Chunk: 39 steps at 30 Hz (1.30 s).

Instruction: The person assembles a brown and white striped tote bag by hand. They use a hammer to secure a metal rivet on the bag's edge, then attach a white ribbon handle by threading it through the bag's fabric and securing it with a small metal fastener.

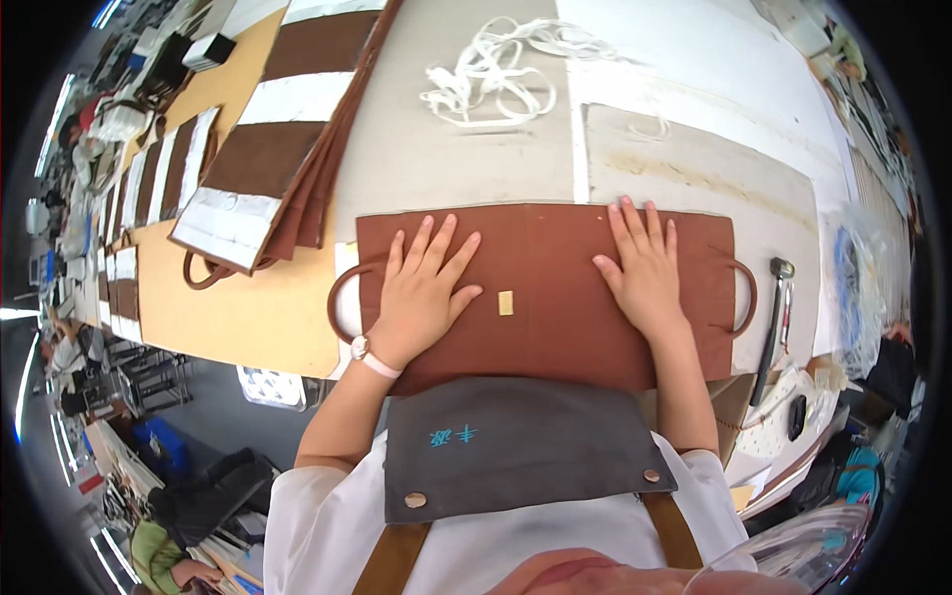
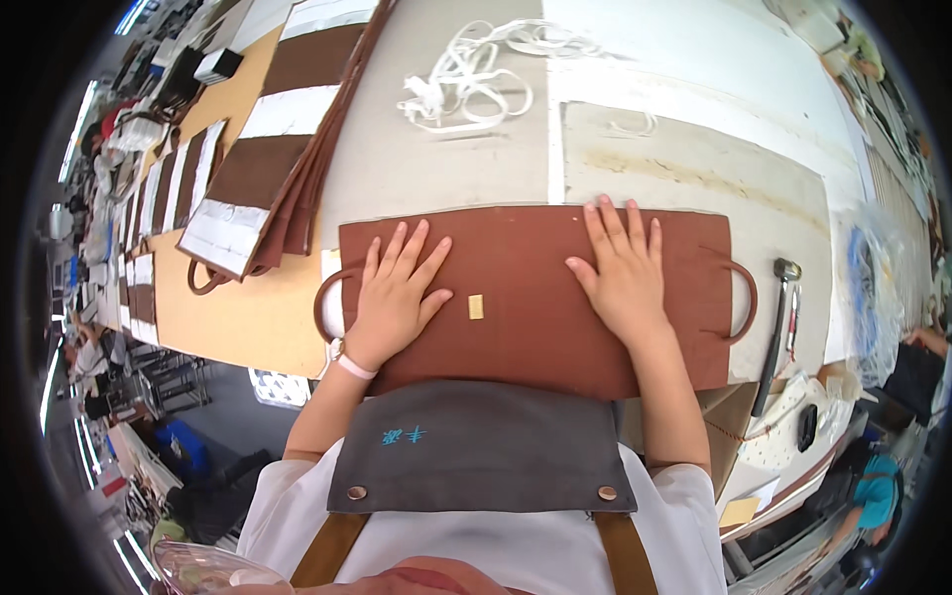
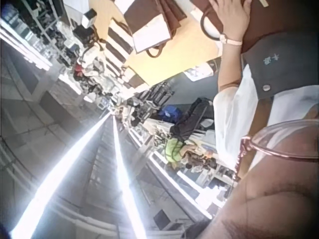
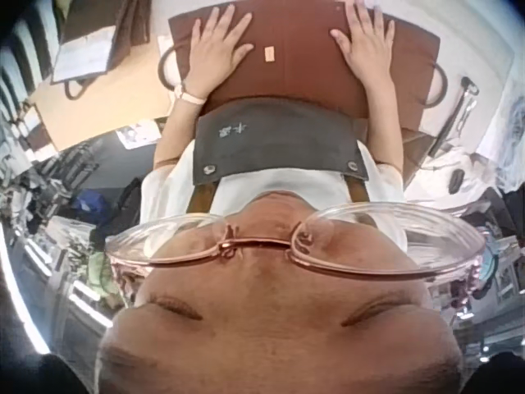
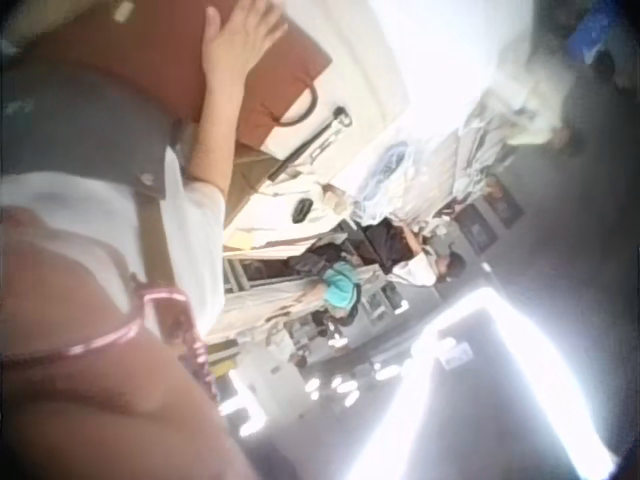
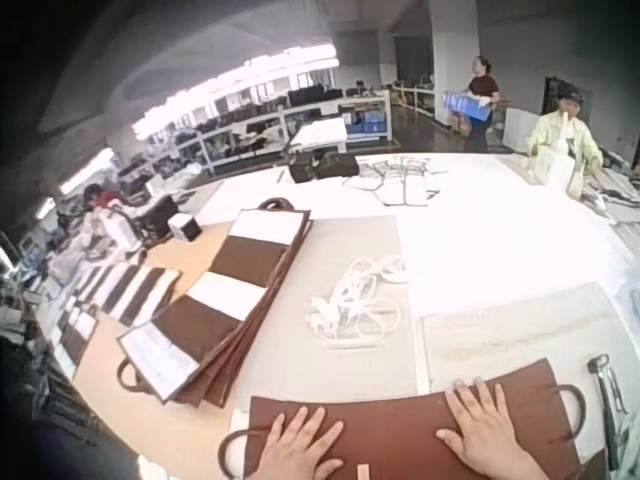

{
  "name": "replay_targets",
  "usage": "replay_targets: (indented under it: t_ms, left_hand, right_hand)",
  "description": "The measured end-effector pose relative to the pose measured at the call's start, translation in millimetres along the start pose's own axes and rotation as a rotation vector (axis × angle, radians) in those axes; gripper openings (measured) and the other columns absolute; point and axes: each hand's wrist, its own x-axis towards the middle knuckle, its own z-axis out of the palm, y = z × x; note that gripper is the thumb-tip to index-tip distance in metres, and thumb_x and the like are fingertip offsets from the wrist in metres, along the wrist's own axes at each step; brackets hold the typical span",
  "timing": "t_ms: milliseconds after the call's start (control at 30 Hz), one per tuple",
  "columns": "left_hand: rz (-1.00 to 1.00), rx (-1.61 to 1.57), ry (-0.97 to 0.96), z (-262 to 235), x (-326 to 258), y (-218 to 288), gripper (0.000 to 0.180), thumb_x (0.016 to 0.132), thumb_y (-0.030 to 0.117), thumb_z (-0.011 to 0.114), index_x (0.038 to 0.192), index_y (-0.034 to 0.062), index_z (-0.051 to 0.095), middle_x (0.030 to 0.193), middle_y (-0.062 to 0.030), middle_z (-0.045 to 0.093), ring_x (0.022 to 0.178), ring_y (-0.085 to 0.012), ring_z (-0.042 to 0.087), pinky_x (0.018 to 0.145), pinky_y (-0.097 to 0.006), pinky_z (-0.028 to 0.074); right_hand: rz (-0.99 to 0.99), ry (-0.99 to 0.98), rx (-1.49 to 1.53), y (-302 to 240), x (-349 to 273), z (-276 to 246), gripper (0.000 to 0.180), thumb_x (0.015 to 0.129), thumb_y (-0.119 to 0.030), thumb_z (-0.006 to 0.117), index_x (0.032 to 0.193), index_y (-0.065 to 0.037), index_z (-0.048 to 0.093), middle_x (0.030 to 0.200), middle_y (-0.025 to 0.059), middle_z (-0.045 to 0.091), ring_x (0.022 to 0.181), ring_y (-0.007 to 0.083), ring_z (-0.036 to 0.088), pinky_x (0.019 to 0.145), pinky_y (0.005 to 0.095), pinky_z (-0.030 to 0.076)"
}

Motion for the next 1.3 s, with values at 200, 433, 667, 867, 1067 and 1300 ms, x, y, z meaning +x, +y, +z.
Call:
replay_targets:
  t_ms: [200,433,667,867,1067,1300]
  left_hand:
    - [-0.211,0.056,0.026,-5.2,-14.5,-17.2,0.061,0.093,0.035,0.065,0.147,0.0126,0.048,0.153,-0.0173,0.043,0.141,-0.0349,0.04,0.115,-0.054,0.03]
    - [-0.451,-0.23,0.189,-25.3,-85.8,-75.1,0.039,0.088,0.007,0.068,0.126,0.0021,0.064,0.125,-0.0193,0.063,0.114,-0.0355,0.06,0.095,-0.038,0.049]
    - [-0.685,-0.985,0.32,-23.3,-87.6,-83.0,0.031,0.091,0.007,0.067,0.121,-0.0002,0.066,0.085,-0.0051,0.063,0.069,-0.0133,0.056,0.063,-0.027,0.047]
    - [-0.697,-1.514,0.634,-86.2,-117.4,-80.7,0.027,0.099,0.011,0.06,0.123,0.0001,0.065,0.081,0.0009,0.058,0.056,-0.0024,0.04,0.05,-0.017,0.032]
    - [-0.445,-1.653,1.229,-132.1,-122.7,-132.0,0.03,0.104,0.015,0.053,0.128,-0.0036,0.057,0.09,-0.0014,0.057,0.058,-0.0008,0.038,0.05,-0.015,0.034]
    - [-0.465,-1.488,1.4,-140.3,-81.7,-199.3,0.034,0.105,0.013,0.051,0.135,-0.0036,0.051,0.095,-0.0017,0.059,0.072,-0.0054,0.051,0.06,-0.018,0.044]
  right_hand:
    - [0.395,-0.093,-0.28,57.7,-10.5,3.5,0.071,0.098,-0.051,0.052,0.155,-0.013,0.033,0.16,0.0065,0.036,0.147,0.0343,0.031,0.117,0.0626,0.019]
    - [0.415,0.056,-0.045,164.1,-81.1,-0.6,0.047,0.099,-0.033,0.055,0.137,-0.005,0.055,0.142,0.0215,0.052,0.129,0.0404,0.05,0.105,0.0472,0.043]
    - [0.365,-0.218,-0.344,141.2,-51.1,-56.7,0.014,0.085,-0.004,0.06,0.097,0.002,0.064,0.093,0.0188,0.065,0.094,0.0396,0.061,0.081,0.0497,0.049]
    - [0.526,-0.492,0.408,118.4,-3.0,-154.2,0.018,0.078,0.0,0.067,0.096,-0.001,0.063,0.066,0.0038,0.056,0.059,0.014,0.057,0.056,0.0309,0.046]
    - [0.085,0.121,1.025,116.9,177.2,-209.4,0.025,0.085,-0.007,0.064,0.11,-0.004,0.061,0.082,-0.0026,0.056,0.066,0.0079,0.052,0.057,0.0237,0.043]
    - [-0.466,0.722,0.415,-112.8,346.3,-236.6,0.062,0.089,-0.016,0.069,0.147,-0.014,0.047,0.151,0.0226,0.041,0.126,0.0326,0.052,0.104,0.0401,0.044]
